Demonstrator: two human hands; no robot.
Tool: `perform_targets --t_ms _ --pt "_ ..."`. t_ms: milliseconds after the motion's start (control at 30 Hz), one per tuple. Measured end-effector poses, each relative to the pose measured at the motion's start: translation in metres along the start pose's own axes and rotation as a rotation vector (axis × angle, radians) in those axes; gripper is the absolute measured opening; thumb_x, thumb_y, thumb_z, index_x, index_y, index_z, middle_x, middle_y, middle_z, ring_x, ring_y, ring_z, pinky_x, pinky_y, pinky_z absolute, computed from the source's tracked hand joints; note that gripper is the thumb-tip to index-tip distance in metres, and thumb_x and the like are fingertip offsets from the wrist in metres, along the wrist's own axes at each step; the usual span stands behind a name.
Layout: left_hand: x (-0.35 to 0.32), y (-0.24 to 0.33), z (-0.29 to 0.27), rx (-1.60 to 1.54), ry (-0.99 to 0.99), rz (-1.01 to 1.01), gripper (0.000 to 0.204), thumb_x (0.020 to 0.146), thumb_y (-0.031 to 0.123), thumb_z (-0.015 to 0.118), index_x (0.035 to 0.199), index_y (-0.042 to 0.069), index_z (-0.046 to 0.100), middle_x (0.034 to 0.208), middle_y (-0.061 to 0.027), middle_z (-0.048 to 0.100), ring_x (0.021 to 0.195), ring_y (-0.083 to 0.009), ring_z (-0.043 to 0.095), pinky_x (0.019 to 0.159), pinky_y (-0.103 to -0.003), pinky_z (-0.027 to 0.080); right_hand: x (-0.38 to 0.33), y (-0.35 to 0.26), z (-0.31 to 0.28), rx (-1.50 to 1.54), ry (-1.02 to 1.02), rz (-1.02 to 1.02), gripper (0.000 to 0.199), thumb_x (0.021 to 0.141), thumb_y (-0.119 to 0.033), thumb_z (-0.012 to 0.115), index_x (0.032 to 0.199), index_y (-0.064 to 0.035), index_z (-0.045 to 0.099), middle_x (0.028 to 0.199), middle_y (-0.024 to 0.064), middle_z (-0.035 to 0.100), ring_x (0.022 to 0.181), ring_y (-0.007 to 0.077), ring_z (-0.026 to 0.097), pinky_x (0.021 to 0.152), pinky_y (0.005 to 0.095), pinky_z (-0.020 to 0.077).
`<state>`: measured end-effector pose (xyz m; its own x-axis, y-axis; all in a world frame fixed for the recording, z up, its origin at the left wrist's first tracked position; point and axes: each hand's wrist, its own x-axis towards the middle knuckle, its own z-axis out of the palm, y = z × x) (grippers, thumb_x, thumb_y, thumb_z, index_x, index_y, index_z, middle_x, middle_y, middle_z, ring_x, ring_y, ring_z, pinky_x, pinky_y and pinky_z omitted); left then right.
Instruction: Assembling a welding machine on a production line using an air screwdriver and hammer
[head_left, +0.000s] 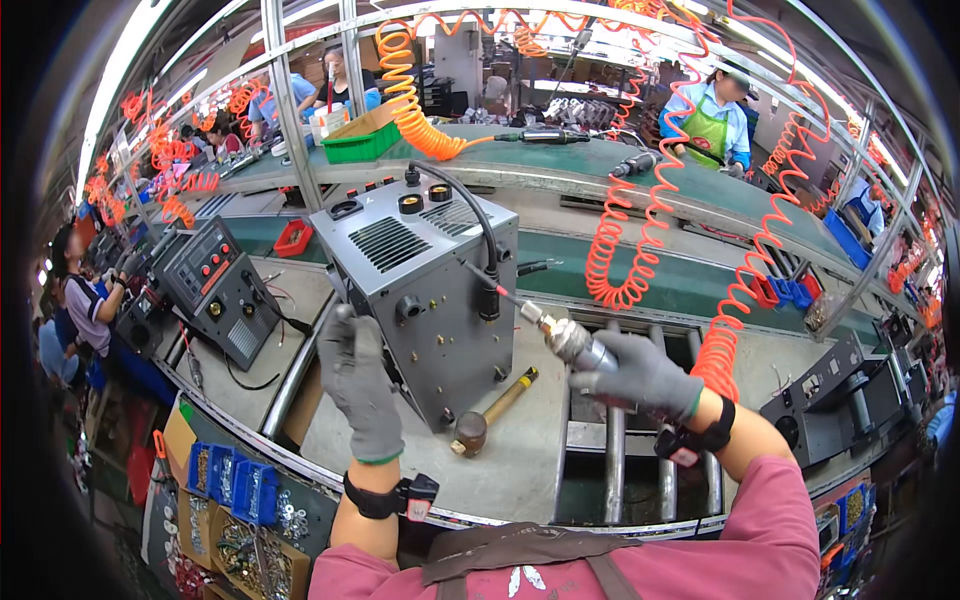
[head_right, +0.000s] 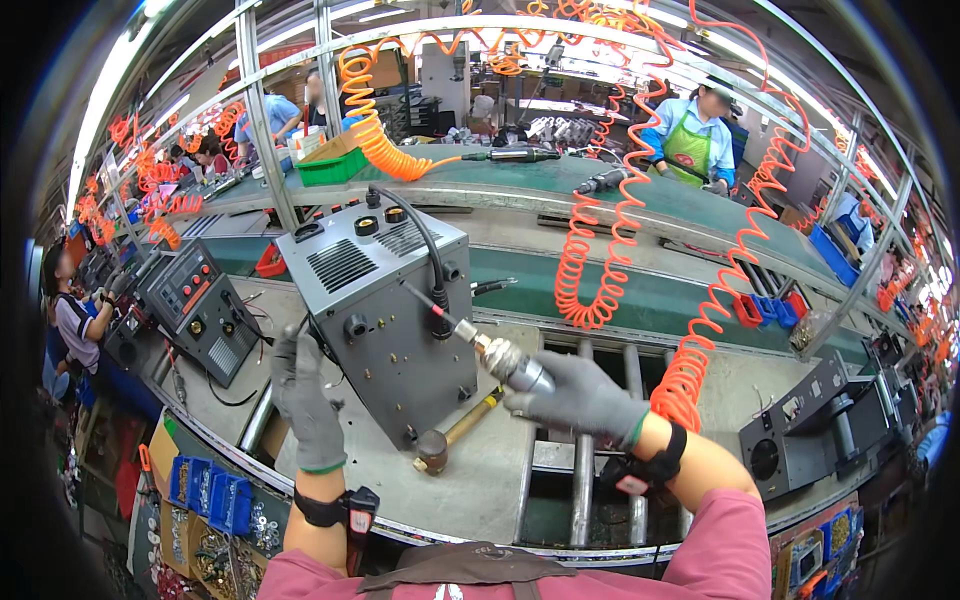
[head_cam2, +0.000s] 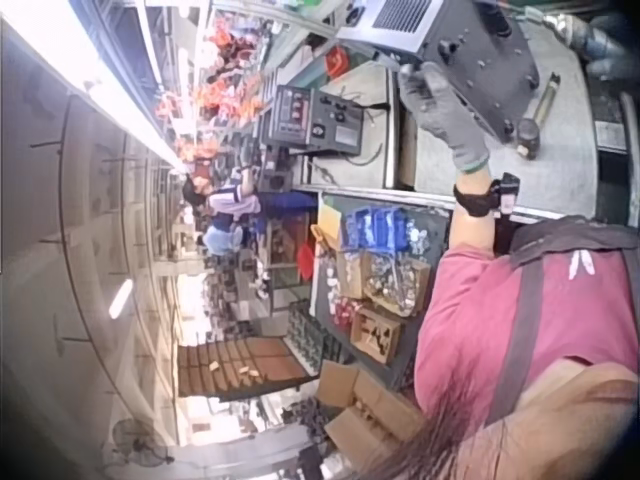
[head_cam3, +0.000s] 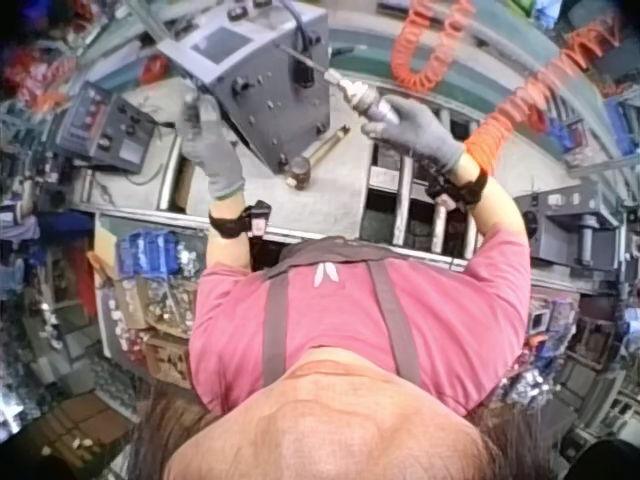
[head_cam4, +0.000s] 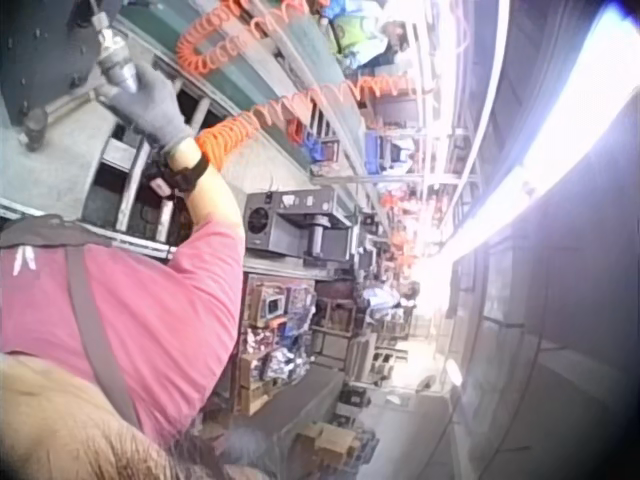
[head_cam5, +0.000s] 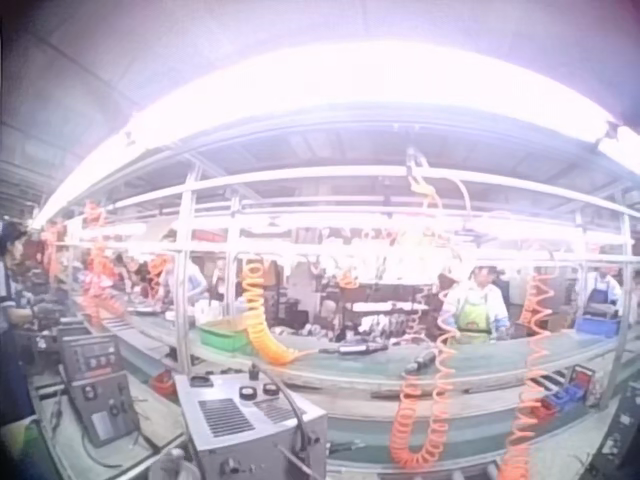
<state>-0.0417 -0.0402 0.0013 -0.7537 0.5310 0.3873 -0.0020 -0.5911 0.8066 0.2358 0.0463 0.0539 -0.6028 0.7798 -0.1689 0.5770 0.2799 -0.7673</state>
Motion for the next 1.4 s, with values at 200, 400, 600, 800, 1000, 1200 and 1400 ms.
perform_targets --t_ms 200,400,600,800,1000,1200,1400 --pt "0.035 -0.019 0.0 -0.072 0.171 -0.187 0.04 0.092 0.025 0.063 0.121 -0.001 0.053 0.109 -0.0061 0.059 0.095 -0.0103 0.055 0.084 -0.025 0.046 0.02 -0.003 -0.015 -0.268 0.076 -0.089 0.038 0.077 -0.036 0.074 0.094 -0.0041 0.062 0.08 0.0079 0.06 0.074 0.0148 0.057 0.069 0.032 0.047" --pt "0.041 -0.022 0.011 -0.168 0.038 -0.183 0.043 0.091 0.025 0.062 0.122 -0.003 0.053 0.108 -0.0073 0.061 0.095 -0.0125 0.056 0.083 -0.026 0.046 0.022 -0.006 -0.02 -0.224 0.024 -0.039 0.045 0.077 -0.042 0.072 0.101 -0.0057 0.062 0.081 0.009 0.063 0.079 0.0175 0.063 0.072 0.0335 0.0494" --pt "0.051 -0.027 0.008 -0.109 -0.039 -0.182 0.039 0.09 0.025 0.059 0.115 -0.005 0.058 0.105 -0.0076 0.062 0.092 -0.0131 0.057 0.081 -0.028 0.046 0.024 -0.01 -0.022 -0.238 0.028 -0.041 0.045 0.077 -0.043 0.073 0.098 -0.0043 0.063 0.083 0.0087 0.064 0.078 0.0169 0.062 0.072 0.0323 0.0493" --pt "0.057 -0.028 0.005 -0.188 -0.121 -0.313 0.035 0.091 0.025 0.054 0.108 -0.004 0.062 0.099 -0.0094 0.065 0.087 -0.0143 0.061 0.08 -0.028 0.048 0.025 -0.018 -0.024 -0.17 -0.034 0.025 0.047 0.08 -0.047 0.07 0.096 -0.0033 0.062 0.082 0.0059 0.062 0.074 0.0141 0.059 0.07 0.0311 0.0491" --pt "0.073 -0.057 -0.008 -0.125 -0.296 -0.366 0.042 0.091 0.029 0.05 0.116 -0.004 0.057 0.106 -0.0126 0.064 0.091 -0.0208 0.064 0.082 -0.032 0.051 0.007 -0.06 -0.034 0.195 -0.28 0.213 0.045 0.084 -0.048 0.066 0.092 -0.0051 0.059 0.074 -0.0006 0.055 0.067 0.0092 0.052 0.062 0.026 0.0442" --pt "0.079 -0.061 -0.014 -0.066 -0.415 -0.263 0.042 0.09 0.029 0.05 0.113 -0.005 0.059 0.103 -0.0115 0.065 0.09 -0.019 0.064 0.079 -0.031 0.051 0.011 -0.079 -0.036 -0.088 -0.259 0.211 0.053 0.083 -0.053 0.066 0.105 -0.0045 0.06 0.087 0.002 0.058 0.081 0.0111 0.052 0.075 0.0274 0.0453" --pt "0.08 -0.06 -0.014 -0.02 -0.391 -0.279 0.043 0.092 0.034 0.051 0.112 -0.003 0.06 0.099 -0.0084 0.066 0.084 -0.0162 0.064 0.072 -0.029 0.052 0.011 -0.089 -0.032 -0.118 -0.254 0.205 0.059 0.085 -0.052 0.065 0.121 -0.0064 0.055 0.096 0.0034 0.06 0.086 0.0122 0.052 0.081 0.0283 0.0451"
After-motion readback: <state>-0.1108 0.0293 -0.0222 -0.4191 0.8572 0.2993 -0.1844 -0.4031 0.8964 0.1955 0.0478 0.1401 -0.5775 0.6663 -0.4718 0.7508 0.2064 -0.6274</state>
